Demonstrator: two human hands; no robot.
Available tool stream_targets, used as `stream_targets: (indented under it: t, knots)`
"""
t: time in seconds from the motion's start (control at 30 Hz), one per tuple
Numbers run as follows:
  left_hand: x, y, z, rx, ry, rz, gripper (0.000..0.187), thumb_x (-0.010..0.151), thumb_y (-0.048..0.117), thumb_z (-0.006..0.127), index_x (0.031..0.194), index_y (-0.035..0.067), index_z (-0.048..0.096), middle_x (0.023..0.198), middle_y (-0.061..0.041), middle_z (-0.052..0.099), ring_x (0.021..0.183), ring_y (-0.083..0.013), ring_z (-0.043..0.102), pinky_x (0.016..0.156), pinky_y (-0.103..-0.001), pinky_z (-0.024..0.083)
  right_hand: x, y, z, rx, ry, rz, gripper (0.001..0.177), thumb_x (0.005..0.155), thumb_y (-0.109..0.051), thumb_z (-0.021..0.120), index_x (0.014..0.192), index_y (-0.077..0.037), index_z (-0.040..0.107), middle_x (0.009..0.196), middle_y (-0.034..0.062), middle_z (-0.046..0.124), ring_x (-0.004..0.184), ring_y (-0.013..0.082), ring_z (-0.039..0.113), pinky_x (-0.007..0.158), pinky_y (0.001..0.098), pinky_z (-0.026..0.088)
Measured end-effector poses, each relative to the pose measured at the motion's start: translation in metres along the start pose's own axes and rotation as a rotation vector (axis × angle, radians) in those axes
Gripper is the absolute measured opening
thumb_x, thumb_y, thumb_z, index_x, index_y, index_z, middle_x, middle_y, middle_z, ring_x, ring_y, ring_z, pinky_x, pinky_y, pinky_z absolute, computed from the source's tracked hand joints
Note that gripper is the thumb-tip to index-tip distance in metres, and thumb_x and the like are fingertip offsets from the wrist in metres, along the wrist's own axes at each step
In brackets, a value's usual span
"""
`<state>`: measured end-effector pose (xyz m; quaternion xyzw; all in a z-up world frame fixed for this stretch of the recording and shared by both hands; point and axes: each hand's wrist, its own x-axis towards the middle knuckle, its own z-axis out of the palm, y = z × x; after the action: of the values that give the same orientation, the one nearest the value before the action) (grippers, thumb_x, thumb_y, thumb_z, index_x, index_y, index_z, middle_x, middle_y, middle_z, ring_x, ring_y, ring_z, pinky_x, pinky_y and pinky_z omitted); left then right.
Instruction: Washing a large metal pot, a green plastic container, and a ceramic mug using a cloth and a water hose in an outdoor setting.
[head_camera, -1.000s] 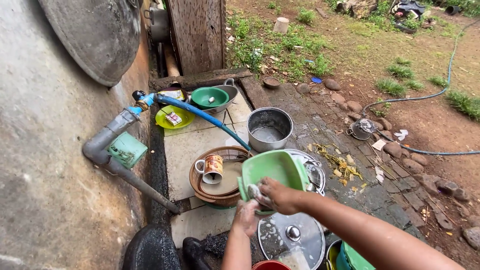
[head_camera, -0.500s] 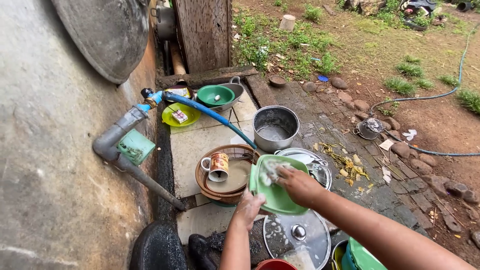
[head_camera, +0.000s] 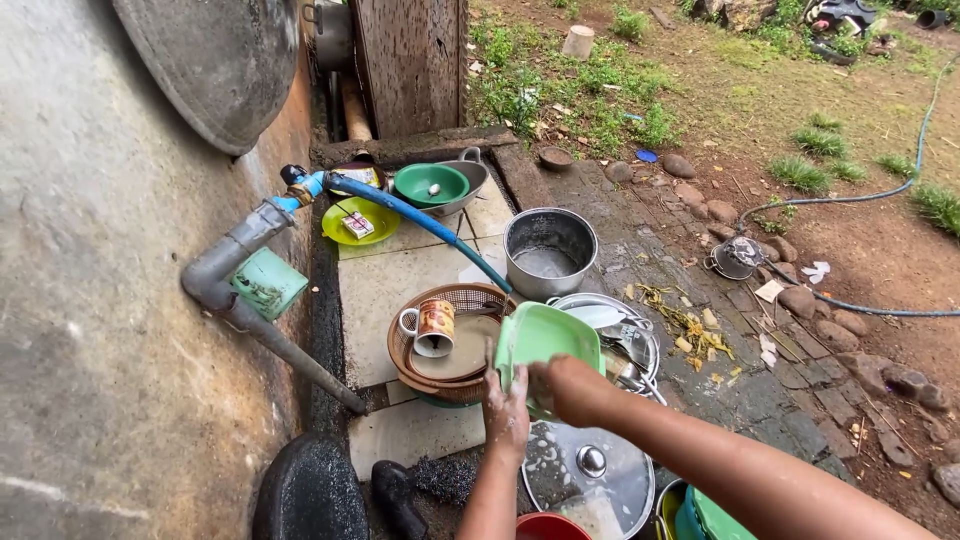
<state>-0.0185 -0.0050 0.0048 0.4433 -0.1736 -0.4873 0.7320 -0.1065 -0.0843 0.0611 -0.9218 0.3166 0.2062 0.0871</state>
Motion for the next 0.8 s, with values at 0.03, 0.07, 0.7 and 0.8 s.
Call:
stream_targets:
  t: [0.03, 0.07, 0.7, 0.8]
  knots:
    - [-0.001, -0.006, 0.002, 0.071, 0.05, -0.075, 0.069, 0.09, 0.034, 0.047, 0.155, 0.029, 0.024, 0.157, -0.014, 0.036, 0.136, -0.0323, 0.05, 0.111, -0.055, 0.044, 0.004, 0.003, 0.005, 0.471, 0.111, 0.036, 0.029, 0.1, -0.02, 0.058, 0.129, -0.015, 0.057, 0.112, 0.0074, 0.06, 0.106, 0.0242, 0.057, 0.09, 0.0369, 0.049]
    - [-0.002, -0.013, 0.004, 0.142, 0.099, -0.151, 0.063, 0.095, 0.055, 0.04, 0.147, 0.019, 0.043, 0.143, -0.017, 0.056, 0.127, -0.0332, 0.058, 0.103, -0.056, 0.054, 0.008, 0.007, 0.01, 0.941, 0.223, 0.071, 0.046, 0.098, -0.022, 0.059, 0.143, -0.014, 0.05, 0.147, 0.0129, 0.058, 0.131, 0.0286, 0.06, 0.115, 0.041, 0.045]
    - [-0.001, 0.001, 0.005, 0.984, 0.185, 0.073, 0.035, 0.091, 0.004, 0.056, 0.125, 0.011, 0.061, 0.127, 0.001, 0.064, 0.089, -0.0278, 0.071, 0.067, -0.043, 0.059, -0.046, -0.029, -0.089, 0.887, 0.221, 0.29, 0.049, 0.088, -0.047, 0.038, 0.124, -0.027, 0.063, 0.103, -0.0029, 0.077, 0.086, 0.0116, 0.069, 0.069, 0.0261, 0.049]
    - [0.009, -0.01, 0.01, 1.064, 0.172, 0.008, 0.046, 0.092, 0.007, 0.064, 0.136, 0.013, 0.053, 0.139, -0.004, 0.059, 0.099, -0.0267, 0.072, 0.081, -0.04, 0.067, -0.002, 0.024, -0.019, -0.031, 0.86, -0.177, 0.029, 0.096, -0.019, 0.067, 0.117, 0.0, 0.063, 0.103, 0.0158, 0.066, 0.059, 0.0241, 0.063, 0.039, 0.037, 0.056]
